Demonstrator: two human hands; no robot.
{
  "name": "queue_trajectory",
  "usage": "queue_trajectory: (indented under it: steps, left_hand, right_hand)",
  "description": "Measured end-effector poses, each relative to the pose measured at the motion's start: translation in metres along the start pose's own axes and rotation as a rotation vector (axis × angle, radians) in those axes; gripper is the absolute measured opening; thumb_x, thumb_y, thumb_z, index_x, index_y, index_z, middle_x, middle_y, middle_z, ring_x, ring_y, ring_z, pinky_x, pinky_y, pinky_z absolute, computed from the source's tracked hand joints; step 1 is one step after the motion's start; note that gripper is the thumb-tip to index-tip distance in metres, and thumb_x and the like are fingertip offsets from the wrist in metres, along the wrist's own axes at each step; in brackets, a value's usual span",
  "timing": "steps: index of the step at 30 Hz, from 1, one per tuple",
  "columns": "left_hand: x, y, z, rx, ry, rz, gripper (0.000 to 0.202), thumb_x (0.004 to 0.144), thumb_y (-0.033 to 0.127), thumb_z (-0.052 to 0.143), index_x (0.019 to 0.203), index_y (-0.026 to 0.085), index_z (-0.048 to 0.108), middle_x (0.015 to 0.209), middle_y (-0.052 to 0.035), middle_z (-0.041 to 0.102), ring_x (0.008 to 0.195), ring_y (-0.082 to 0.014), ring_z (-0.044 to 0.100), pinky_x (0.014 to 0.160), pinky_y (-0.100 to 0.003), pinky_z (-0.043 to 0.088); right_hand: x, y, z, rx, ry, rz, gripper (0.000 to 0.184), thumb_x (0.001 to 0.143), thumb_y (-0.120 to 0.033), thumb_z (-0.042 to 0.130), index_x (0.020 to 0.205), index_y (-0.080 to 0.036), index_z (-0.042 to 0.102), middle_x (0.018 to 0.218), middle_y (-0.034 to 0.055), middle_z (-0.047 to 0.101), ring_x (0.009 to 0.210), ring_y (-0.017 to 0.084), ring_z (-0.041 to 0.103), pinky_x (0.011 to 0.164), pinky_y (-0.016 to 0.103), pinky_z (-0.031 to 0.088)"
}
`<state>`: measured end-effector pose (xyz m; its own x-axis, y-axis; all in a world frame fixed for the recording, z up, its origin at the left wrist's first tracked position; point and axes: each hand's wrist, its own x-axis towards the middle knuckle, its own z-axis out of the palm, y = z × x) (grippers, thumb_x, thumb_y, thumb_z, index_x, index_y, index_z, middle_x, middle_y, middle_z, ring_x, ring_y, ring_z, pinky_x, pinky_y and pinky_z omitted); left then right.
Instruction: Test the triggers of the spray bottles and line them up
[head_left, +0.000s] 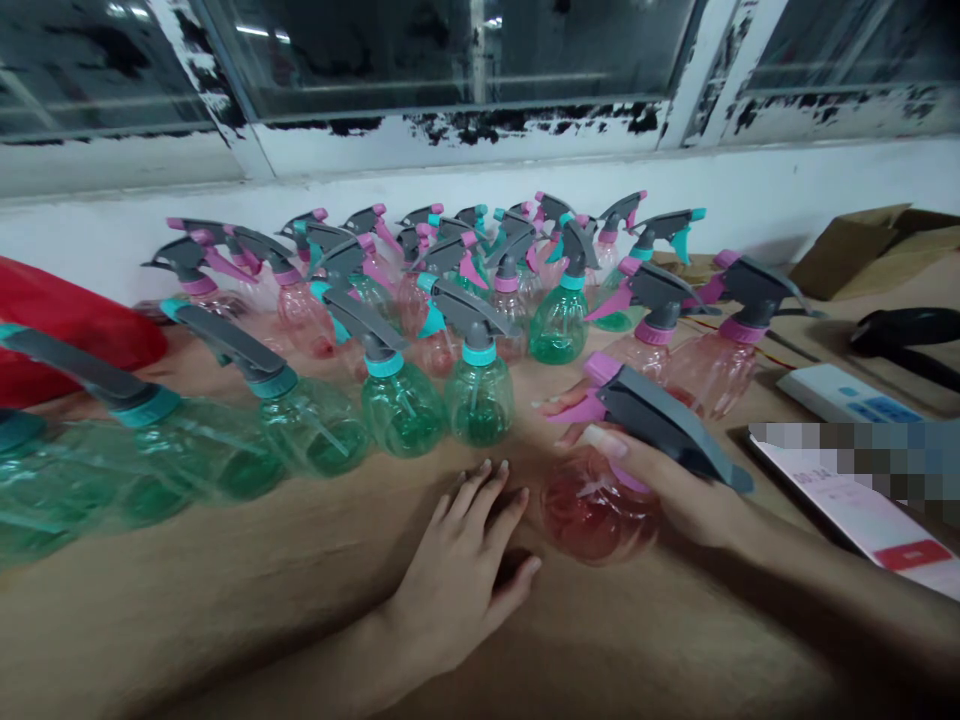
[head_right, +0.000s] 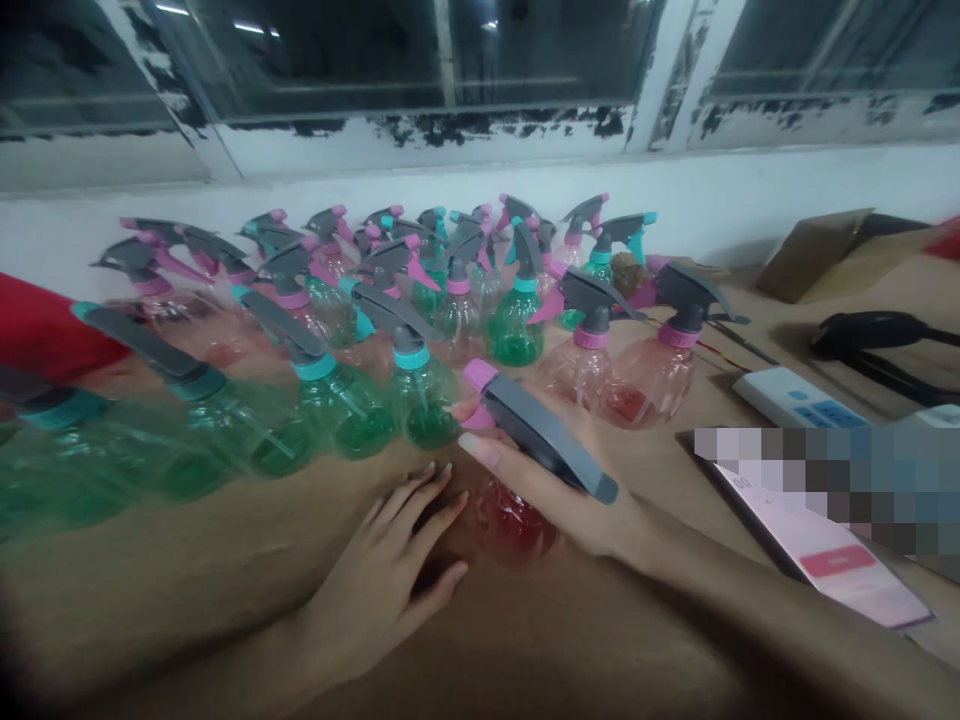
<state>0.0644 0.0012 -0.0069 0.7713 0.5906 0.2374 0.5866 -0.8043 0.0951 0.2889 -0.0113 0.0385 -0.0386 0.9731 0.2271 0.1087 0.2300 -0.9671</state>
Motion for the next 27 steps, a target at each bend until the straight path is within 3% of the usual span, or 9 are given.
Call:
queue_trajectory:
  steps: [11, 16, 21, 24, 27]
  left_hand:
    - [0.0, 0.0, -0.001, 0.023, -0.035, -0.009, 0.048, 0.089, 0.036, 0.055, 0.131, 0.014, 0.048, 0.141, -0.0162, 0.04, 0.129, -0.0338, 0.037, 0.098, -0.053, 0.039]
    - [0.0, 0.0, -0.002, 0.011, -0.025, -0.008, 0.047, 0.09, 0.036, 0.054, 0.131, 0.015, 0.047, 0.142, -0.0155, 0.039, 0.13, -0.0327, 0.036, 0.099, -0.051, 0.038]
    - [-0.001, 0.0, -0.003, -0.013, -0.02, -0.02, 0.045, 0.091, 0.035, 0.052, 0.131, 0.016, 0.047, 0.141, -0.0144, 0.04, 0.129, -0.0317, 0.036, 0.098, -0.05, 0.039]
    - [-0.001, 0.0, -0.003, -0.018, -0.009, -0.012, 0.045, 0.091, 0.035, 0.053, 0.131, 0.016, 0.046, 0.141, -0.0139, 0.041, 0.129, -0.0315, 0.036, 0.099, -0.05, 0.038]
    - [0.0, 0.0, -0.003, -0.01, -0.012, -0.014, 0.045, 0.091, 0.035, 0.053, 0.131, 0.016, 0.047, 0.141, -0.0141, 0.041, 0.129, -0.0317, 0.036, 0.099, -0.05, 0.038]
  right_hand:
    - [0.001, 0.001, -0.002, -0.051, -0.072, -0.023, 0.028, 0.089, -0.043, 0.052, 0.101, -0.026, 0.07, 0.097, 0.004, 0.072, 0.089, 0.02, 0.068, 0.087, 0.037, 0.054]
    - [0.002, 0.004, -0.002, -0.039, -0.115, -0.074, 0.033, 0.092, -0.047, 0.045, 0.099, -0.026, 0.069, 0.093, 0.0045, 0.072, 0.083, 0.02, 0.069, 0.077, 0.036, 0.056]
    - [0.007, -0.008, 0.003, -0.104, -0.047, -0.229, 0.028, 0.09, -0.044, 0.05, 0.111, -0.029, 0.062, 0.108, 0.0019, 0.068, 0.097, 0.02, 0.064, 0.089, 0.037, 0.049]
    - [0.01, -0.018, 0.006, -0.14, -0.024, -0.26, 0.024, 0.089, -0.044, 0.052, 0.104, -0.027, 0.061, 0.1, 0.0015, 0.067, 0.095, 0.02, 0.062, 0.09, 0.036, 0.048]
    - [0.011, -0.022, 0.007, -0.173, 0.004, -0.27, 0.018, 0.088, -0.043, 0.053, 0.09, -0.026, 0.06, 0.087, 0.0006, 0.064, 0.083, 0.019, 0.061, 0.079, 0.035, 0.049]
